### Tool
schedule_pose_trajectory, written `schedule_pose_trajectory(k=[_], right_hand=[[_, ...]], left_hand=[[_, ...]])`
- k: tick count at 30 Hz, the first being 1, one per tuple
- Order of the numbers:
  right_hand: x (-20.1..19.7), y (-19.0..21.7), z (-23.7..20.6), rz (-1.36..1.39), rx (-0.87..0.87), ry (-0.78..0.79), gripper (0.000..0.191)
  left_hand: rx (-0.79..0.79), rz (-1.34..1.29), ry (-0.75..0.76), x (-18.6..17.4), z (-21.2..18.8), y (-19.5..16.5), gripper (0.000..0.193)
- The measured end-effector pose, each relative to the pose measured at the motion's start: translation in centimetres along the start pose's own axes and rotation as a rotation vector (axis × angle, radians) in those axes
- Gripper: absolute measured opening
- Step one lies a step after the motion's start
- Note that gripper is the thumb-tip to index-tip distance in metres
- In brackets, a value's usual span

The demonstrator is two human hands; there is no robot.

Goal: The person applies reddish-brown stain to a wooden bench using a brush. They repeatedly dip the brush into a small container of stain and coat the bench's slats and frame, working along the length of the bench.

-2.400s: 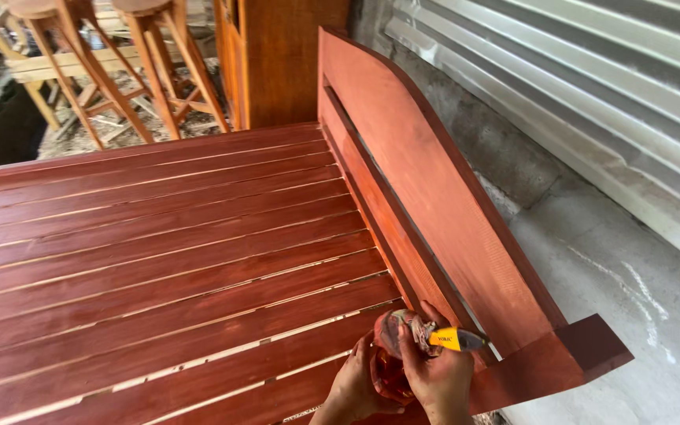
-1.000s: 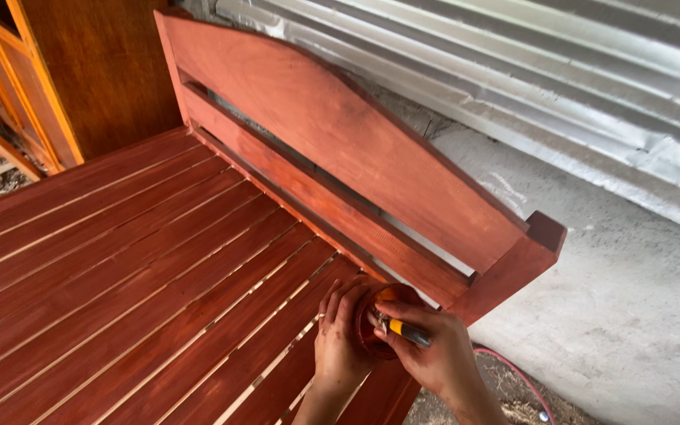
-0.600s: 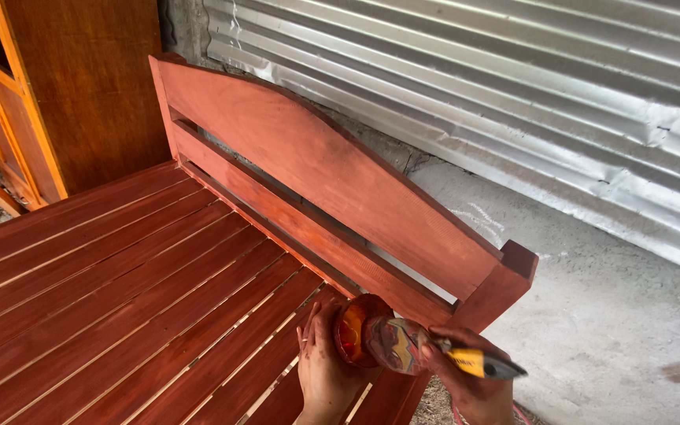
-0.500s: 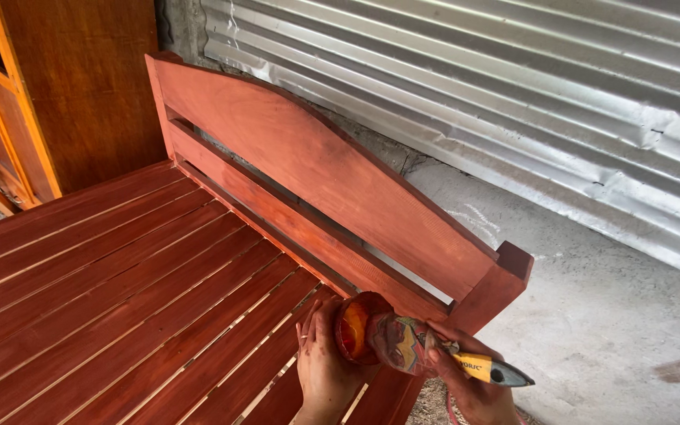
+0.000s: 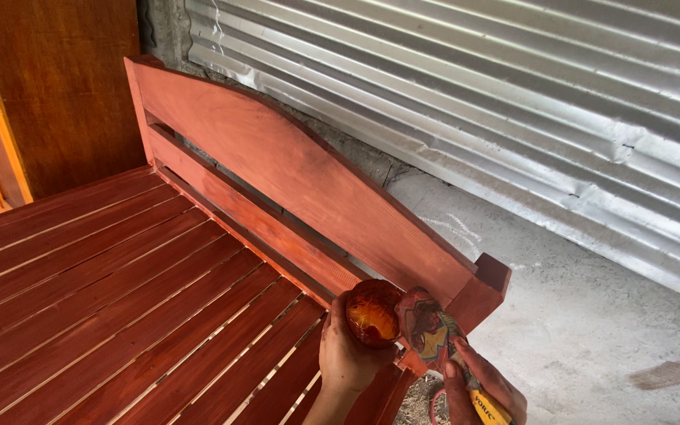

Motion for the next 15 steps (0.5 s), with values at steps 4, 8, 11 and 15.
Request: schedule_pose_trajectory(k=[4, 8, 11, 15], right_hand=[[-1.6, 2.2, 0.9, -0.051, -0.21, -0.176, 0.036], [-1.4, 3.0, 1.6, -0.079, -0.375, -0.223, 0.034], [-0.4, 2.1, 2.2, -0.092, -0.399, -0.21, 0.034], [1.9, 2.2, 3.2, -0.07, -0.573, -0.229, 0.031]], left_hand=[[-0.025, 0.102, -0.016, -0.1, 1.5, 0.7, 0.103], [0.052, 0.086, -0.018, -0.5, 1.4, 0.7, 0.1], [0.079, 0.082, -0.015, -0.8, 0.8, 0.6, 0.096], [0.123, 0.101, -0.06, -2.4, 0.0, 0.5, 0.097]])
Point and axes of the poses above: each hand's wrist, its own z-axis towards the middle knuckle, its own x-axis out of the palm, y = z × x, the point moved 9 cm from there along z, towards the middle knuckle, and after that the axes turned 11 degrees about x, right-handed, at the moved point
